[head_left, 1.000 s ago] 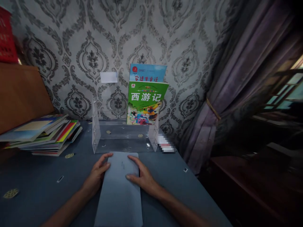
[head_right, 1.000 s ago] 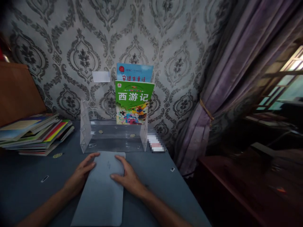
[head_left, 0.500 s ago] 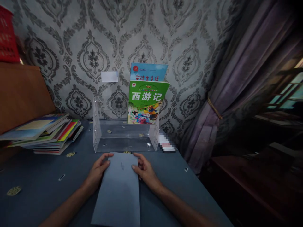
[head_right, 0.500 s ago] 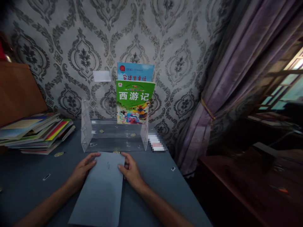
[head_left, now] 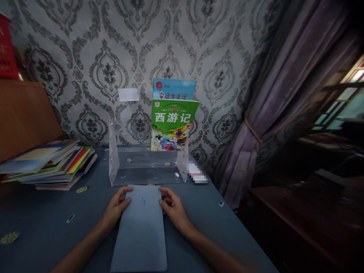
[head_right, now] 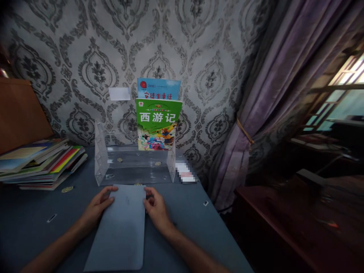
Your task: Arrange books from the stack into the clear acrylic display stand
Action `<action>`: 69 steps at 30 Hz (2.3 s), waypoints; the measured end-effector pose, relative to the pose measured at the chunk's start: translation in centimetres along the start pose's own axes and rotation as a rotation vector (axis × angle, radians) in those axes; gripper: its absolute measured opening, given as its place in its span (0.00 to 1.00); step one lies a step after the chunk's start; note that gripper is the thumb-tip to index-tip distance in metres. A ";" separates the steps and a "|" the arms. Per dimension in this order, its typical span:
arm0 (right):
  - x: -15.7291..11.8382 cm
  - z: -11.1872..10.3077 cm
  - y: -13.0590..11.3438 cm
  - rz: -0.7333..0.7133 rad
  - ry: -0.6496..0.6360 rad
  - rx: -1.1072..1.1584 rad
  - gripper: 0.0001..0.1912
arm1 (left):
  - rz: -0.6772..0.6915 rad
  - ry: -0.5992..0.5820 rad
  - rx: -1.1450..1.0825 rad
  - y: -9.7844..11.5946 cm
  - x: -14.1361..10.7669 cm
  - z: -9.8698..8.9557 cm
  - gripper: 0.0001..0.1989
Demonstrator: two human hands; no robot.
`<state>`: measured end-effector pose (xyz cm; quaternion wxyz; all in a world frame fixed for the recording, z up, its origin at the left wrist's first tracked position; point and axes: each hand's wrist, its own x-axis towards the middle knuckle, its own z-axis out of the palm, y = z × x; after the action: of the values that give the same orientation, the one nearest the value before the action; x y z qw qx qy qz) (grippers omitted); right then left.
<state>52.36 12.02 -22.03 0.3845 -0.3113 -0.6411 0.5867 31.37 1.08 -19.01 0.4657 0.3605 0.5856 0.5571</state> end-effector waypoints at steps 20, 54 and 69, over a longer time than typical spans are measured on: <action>-1.1 -0.5 0.8 -0.689 -0.291 -1.042 0.17 | 0.387 0.100 0.985 -0.5 -0.2 -0.6 0.14; -2.9 0.7 -3.2 -0.518 -0.722 -0.914 0.31 | 0.071 0.736 1.814 13.3 -4.8 -22.3 0.26; -4.2 1.2 -4.9 -0.518 -0.737 -0.938 0.35 | 0.044 0.737 1.868 13.2 -4.4 -22.2 0.26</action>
<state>53.74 7.21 -17.78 0.0917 -0.0597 -0.9734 0.2013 10.39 -8.52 -6.52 -0.2244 0.3972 0.8890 -0.0403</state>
